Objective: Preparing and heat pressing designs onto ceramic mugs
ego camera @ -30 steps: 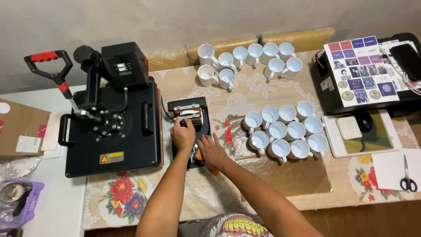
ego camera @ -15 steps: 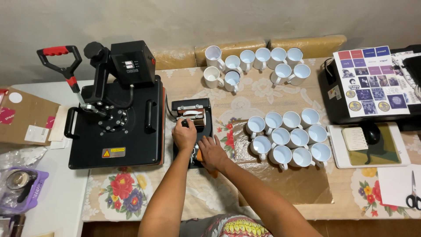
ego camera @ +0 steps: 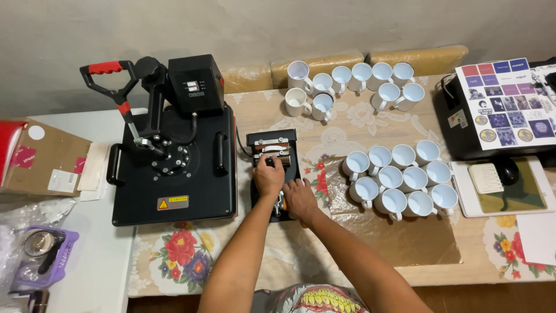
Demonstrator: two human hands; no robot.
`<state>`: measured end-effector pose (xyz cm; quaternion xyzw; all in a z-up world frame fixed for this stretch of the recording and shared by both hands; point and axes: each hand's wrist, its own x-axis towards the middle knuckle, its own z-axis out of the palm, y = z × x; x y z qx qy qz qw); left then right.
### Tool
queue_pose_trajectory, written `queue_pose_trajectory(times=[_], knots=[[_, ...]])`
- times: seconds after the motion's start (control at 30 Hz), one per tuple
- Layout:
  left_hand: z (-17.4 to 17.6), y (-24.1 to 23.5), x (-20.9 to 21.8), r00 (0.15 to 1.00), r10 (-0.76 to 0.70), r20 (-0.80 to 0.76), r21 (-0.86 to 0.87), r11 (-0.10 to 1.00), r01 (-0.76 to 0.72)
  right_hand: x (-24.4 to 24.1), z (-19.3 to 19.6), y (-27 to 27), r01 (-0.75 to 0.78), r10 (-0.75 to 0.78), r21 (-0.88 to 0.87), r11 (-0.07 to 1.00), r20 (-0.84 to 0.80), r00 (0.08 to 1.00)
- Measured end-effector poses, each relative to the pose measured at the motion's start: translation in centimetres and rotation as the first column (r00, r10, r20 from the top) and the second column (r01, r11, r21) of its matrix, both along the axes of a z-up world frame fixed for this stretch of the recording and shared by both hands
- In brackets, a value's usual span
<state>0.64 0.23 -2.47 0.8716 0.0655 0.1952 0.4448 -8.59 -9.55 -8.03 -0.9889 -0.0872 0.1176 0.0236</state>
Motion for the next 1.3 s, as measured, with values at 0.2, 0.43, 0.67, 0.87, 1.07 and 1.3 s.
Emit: queue_pose_trajectory(times=[0.2, 0.43, 0.67, 0.87, 1.07, 1.3], knots=[[0.8, -0.1, 0.0, 0.996, -0.075, -0.044, -0.080, 0.994, 0.072, -0.3, 1.0, 0.0, 0.020, -0.019, -0.026, 0.999, 0.027, 0.999], [0.8, -0.3, 0.0, 0.993, -0.085, -0.080, -0.071, 0.994, 0.079, -0.6, 1.3, 0.0, 0.025, -0.022, -0.043, 0.999, 0.071, 0.997], [1.6, -0.1, -0.2, 0.991, -0.134, -0.003, -0.129, 0.983, 0.132, -0.7, 0.1, -0.1, 0.028, -0.024, -0.045, 0.999, 0.074, 0.997], [1.2, 0.0, -0.1, 0.993, -0.118, 0.018, -0.101, 0.988, 0.119, -0.6, -0.9, -0.4, 0.017, -0.015, -0.032, 0.999, 0.086, 0.996], [1.5, -0.1, -0.4, 0.995, -0.095, -0.010, -0.083, 0.992, 0.094, -0.2, -2.1, -0.9, -0.007, 0.010, -0.027, 1.000, 0.097, 0.995], [1.7, -0.1, -0.2, 0.996, -0.080, -0.036, -0.076, 0.994, 0.077, -0.5, -0.6, -1.1, -0.058, 0.058, 0.004, 0.998, 0.109, 0.992]])
